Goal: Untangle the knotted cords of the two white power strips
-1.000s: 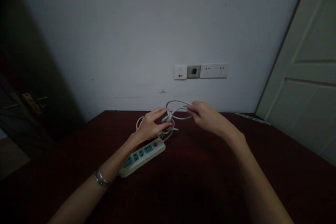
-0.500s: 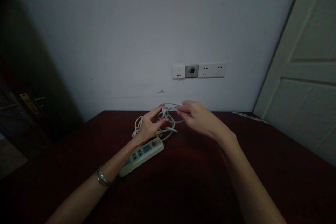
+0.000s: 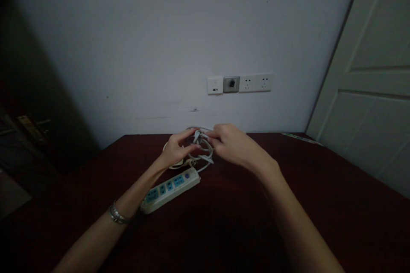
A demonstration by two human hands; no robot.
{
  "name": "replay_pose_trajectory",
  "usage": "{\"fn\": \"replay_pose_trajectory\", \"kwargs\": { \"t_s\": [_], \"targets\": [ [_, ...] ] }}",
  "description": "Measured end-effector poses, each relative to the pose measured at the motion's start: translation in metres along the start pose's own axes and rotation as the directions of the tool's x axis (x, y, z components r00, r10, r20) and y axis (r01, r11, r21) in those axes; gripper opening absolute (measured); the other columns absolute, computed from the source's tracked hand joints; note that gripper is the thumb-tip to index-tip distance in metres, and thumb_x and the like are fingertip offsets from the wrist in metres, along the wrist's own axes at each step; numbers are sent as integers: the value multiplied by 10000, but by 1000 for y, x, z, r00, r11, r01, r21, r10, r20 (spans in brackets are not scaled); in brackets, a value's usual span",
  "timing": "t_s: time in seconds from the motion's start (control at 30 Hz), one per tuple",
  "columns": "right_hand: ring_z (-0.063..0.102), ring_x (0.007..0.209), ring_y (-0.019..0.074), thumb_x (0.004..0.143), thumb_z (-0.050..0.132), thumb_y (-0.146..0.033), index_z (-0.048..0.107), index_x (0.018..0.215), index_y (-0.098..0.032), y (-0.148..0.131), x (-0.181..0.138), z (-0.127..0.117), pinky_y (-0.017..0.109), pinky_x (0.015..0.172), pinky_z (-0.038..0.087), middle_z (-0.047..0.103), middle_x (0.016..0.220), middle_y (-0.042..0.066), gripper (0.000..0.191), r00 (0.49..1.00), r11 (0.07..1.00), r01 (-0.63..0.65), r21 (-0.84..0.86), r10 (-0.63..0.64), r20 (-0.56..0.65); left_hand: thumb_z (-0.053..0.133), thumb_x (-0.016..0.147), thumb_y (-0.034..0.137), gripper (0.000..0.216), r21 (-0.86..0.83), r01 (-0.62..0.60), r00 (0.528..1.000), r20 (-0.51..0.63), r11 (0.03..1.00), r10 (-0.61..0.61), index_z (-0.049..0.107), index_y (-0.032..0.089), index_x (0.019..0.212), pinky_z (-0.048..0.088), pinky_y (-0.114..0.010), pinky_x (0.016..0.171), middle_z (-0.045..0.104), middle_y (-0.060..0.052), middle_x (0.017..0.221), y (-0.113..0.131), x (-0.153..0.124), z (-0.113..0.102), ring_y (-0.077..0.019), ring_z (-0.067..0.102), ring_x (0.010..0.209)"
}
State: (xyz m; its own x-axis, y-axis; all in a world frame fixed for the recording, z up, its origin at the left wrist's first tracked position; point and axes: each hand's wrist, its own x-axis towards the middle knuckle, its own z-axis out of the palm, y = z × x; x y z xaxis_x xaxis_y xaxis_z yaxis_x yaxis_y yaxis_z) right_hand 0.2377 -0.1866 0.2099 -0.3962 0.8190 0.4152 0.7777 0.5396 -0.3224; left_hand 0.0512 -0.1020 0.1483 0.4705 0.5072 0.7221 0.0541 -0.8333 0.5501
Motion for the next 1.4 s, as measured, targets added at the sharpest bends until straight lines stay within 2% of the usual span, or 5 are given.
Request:
{"fn": "replay_pose_trajectory", "kwargs": {
  "t_s": [0.43,0.63,0.8,1.0,1.4],
  "targets": [
    [480,653,133,811,420,-217,638,711,-121,9,9,17,246,605,334,606,696,50,258,998,988,-12,156,1,67,634,772,174,410,376,-326,943,190,867,271,533,108,1164,482,-403,872,600,-146,1098,13,1,-2,-228,564,1030],
    [396,541,93,840,422,-432,589,612,-120,6,12,23,226,507,284,490,563,7,420,988,912,-153,382,154,28,693,738,284,457,298,-183,982,91,937,163,568,137,1152,482,-384,865,630,-128,1080,10,1,4,-216,590,993],
    [348,448,64,741,534,-575,625,596,-101,13,17,34,212,436,233,461,485,4,504,938,858,-316,405,347,-6,708,711,244,373,133,-19,984,180,991,-5,640,155,1068,476,-357,865,654,-100,1074,14,6,-4,-204,600,979],
    [381,458,74,731,531,-502,663,643,-87,25,17,30,214,451,273,496,501,14,445,898,834,-384,396,437,-50,594,789,320,249,9,363,868,361,932,-342,694,122,902,496,-291,684,696,-78,841,12,11,-27,-155,629,733],
    [312,487,95,750,455,-508,669,654,-83,50,20,31,253,493,235,334,459,-22,486,808,840,-434,325,523,-271,553,827,303,216,-215,464,857,354,860,-374,644,110,859,464,-269,723,675,-78,845,-24,-1,11,-144,618,787]
  ]
}}
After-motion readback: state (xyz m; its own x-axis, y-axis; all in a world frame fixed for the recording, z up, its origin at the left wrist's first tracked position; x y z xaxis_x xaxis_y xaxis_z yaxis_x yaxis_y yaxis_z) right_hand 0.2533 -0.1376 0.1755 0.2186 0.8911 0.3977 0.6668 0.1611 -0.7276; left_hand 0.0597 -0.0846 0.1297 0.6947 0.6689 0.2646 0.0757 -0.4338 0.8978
